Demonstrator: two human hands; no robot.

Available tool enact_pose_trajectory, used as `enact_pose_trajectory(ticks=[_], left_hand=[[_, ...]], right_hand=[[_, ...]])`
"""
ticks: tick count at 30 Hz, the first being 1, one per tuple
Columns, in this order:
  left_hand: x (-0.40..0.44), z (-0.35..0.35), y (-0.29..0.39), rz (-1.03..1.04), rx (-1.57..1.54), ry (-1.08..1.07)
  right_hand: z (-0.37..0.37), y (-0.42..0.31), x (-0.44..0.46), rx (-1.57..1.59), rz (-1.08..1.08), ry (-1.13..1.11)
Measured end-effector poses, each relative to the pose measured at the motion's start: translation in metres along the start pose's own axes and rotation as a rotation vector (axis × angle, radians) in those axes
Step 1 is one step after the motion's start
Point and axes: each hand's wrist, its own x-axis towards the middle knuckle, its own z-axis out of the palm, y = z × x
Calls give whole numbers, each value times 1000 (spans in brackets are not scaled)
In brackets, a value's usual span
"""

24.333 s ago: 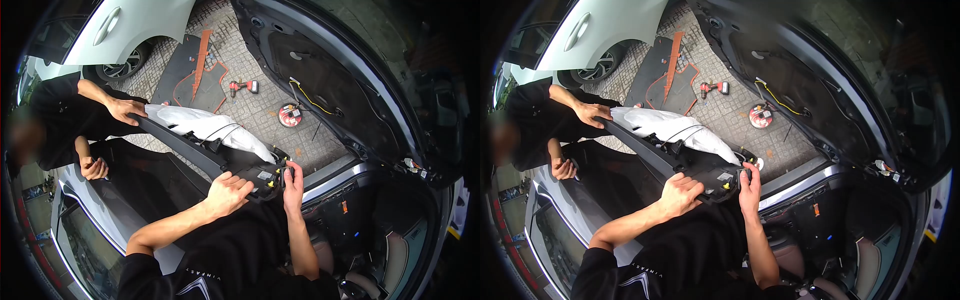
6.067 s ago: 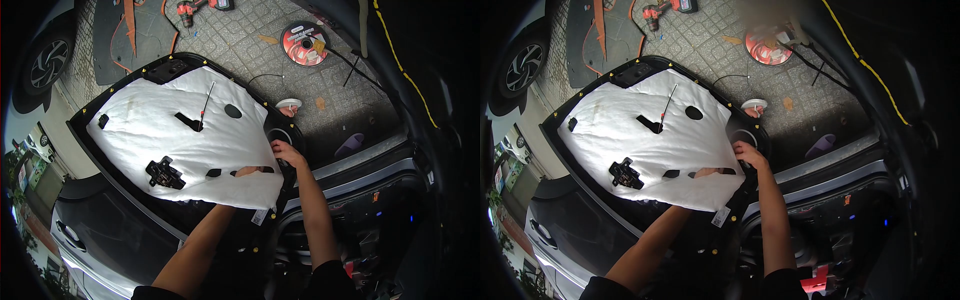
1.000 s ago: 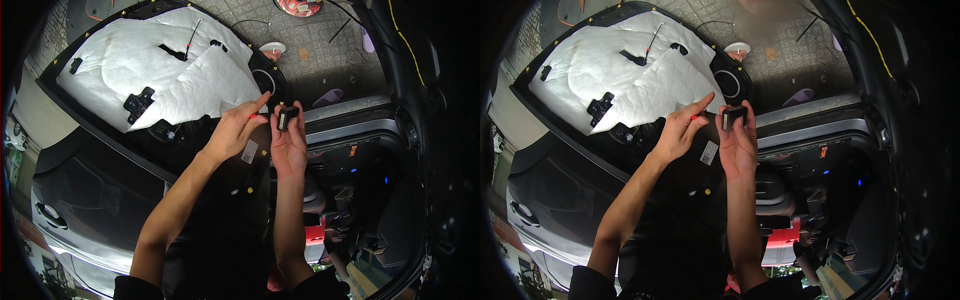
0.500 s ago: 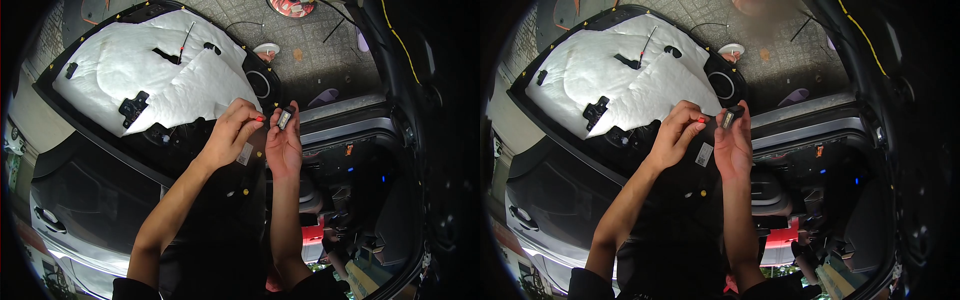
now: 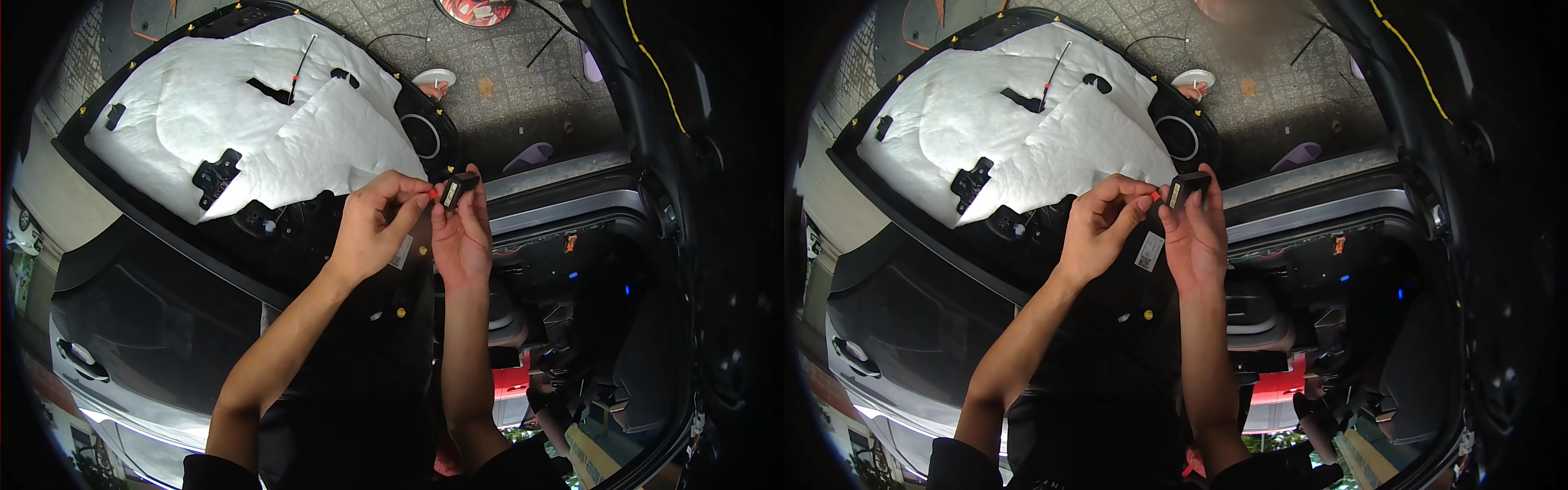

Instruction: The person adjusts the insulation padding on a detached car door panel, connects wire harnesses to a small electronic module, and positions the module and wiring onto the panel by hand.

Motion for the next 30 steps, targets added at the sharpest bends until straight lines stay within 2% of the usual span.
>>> enact_pose_trajectory(ticks=[2,5,6,8,12,14,20,24,26,30], left_hand=[[2,0,-6,161,53,-11],[1,0,2,194,108,-4],[0,0,8,194,109,-4],[-2,1,18,23,85,1],[-3,0,6,53,42,-16],[0,-2,-3,240,54,-31],[-3,-5,13,134,170,-47],[-4,-4,16,163,254,-20],[-5,-4,16,184,310,-4],[-6,-1,18,171,357,22]], right_hand=[[0,-1,0,-3,-8,-3],[-1,-1,-1,-8,4,-10],[-1,-1,-2,-8,4,-10],[-1,-1,-2,-48,-3,-19],[3,0,-2,-92,-27,6],[6,1,-2,-100,-46,81],[5,-1,-5,-284,-88,40],[7,-1,-6,-308,-121,56],[8,1,-7,-484,-271,72],[13,0,-10,-549,-318,99]])
